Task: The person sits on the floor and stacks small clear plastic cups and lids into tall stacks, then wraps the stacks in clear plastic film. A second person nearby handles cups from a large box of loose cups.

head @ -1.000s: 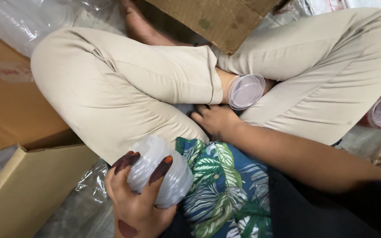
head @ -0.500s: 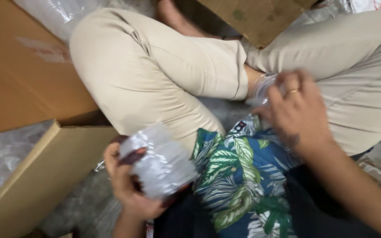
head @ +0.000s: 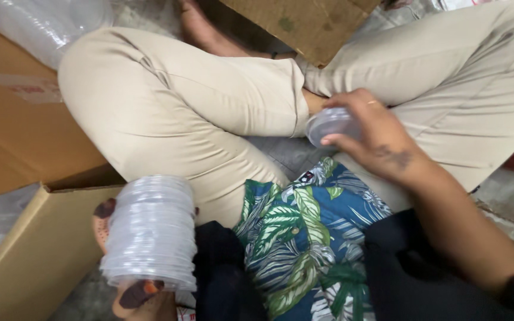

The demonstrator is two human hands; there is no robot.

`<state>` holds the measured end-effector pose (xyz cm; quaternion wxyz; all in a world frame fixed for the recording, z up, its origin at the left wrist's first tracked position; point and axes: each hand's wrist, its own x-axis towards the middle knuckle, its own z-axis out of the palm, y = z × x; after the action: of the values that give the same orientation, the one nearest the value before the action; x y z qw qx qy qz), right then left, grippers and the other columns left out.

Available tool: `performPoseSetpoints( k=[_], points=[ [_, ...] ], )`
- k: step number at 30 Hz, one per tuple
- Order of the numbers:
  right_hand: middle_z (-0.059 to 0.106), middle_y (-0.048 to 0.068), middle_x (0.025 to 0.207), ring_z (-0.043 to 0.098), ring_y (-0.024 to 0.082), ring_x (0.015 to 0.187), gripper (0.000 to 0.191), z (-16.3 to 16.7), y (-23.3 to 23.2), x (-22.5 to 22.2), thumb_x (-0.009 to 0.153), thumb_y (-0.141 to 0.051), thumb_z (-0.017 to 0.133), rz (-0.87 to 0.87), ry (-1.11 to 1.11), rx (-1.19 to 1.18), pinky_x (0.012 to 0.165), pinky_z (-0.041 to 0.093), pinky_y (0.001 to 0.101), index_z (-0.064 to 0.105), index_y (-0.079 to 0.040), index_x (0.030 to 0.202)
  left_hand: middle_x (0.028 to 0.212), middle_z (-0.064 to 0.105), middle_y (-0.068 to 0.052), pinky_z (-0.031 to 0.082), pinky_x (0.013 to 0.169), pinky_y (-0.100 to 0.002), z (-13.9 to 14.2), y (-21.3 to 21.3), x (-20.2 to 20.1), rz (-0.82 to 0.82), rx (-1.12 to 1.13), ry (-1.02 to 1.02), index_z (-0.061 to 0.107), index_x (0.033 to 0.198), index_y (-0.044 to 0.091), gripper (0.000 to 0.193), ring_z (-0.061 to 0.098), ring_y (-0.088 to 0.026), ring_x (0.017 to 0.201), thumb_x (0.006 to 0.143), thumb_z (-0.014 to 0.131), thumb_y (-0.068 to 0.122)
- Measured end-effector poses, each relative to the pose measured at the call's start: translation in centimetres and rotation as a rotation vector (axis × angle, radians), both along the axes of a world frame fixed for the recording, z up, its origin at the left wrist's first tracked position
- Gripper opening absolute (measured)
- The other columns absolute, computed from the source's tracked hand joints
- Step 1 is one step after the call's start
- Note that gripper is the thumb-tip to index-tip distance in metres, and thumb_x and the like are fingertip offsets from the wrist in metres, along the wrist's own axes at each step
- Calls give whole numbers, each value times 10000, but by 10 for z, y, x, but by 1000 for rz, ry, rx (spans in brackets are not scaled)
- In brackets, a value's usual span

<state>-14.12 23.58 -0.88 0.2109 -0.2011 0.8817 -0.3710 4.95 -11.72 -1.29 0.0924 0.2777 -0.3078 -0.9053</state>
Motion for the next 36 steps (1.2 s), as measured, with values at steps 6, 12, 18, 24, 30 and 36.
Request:
performPoseSetpoints(
  k=[6, 12, 18, 24, 30, 36],
  points=[
    [686, 73, 1228, 688, 164, 1101, 699, 77, -26, 26, 721, -251, 922, -42, -493, -658, 912, 600, 318, 593, -53, 1306, 1344, 537, -276, 547, 897, -494, 16, -1, -6, -20, 81, 9, 384, 1500, 190, 768, 629, -371, 1080, 882, 734, 481],
    [573, 107, 1379, 596, 172, 1279, 618, 71, -81, 46, 958, -219, 762, -154, -183, -582, 1064, 516, 320, 432, -32, 1446, 1342, 547, -264, 555, 935, -487, 11, 30, -23, -122, 279, -52, 368, 1526, 168, 762, 639, -343, 1081, 917, 693, 490],
    [522, 143, 1464, 523, 248, 1372, 665, 74, -91, 50, 1006, -426, 580, 67, -489, -650, 1134, 425, 370, 371, -41, 1506, 1340, 558, -252, 564, 974, -479, 14, 56, -32, -245, 532, -193, 353, 1553, 146, 758, 649, -316, 1083, 952, 652, 498],
    [228, 265, 1680, 271, 377, 1594, 1400, 66, -80, 51, 716, -682, 816, 391, -260, -655, 1302, 267, 482, 30, 8, 1647, 1398, 547, -208, 555, 1072, -468, 42, 65, -32, -273, 304, -333, 288, 1622, 141, 805, 630, -253, 1144, 966, 630, 458],
    [70, 302, 1721, 149, 398, 1644, 1647, 46, -89, 49, 564, -704, 875, 432, -64, -639, 1383, 187, 494, -147, 31, 1626, 1648, 324, -262, 484, 1188, -519, 76, 46, -31, -537, -329, 263, -56, 1665, 42, 1450, 520, -366, 1455, 717, 970, 430],
    [-62, 324, 1715, 3, 449, 1639, 1747, 35, -103, 39, 475, -689, 917, 571, 27, -770, 1364, 85, 502, -195, -4, 1635, 1684, 193, -250, 398, 1225, -563, 69, 32, -35, -614, -863, 235, -40, 1643, 31, 1470, 355, -424, 1522, 665, 992, 406]
  ],
)
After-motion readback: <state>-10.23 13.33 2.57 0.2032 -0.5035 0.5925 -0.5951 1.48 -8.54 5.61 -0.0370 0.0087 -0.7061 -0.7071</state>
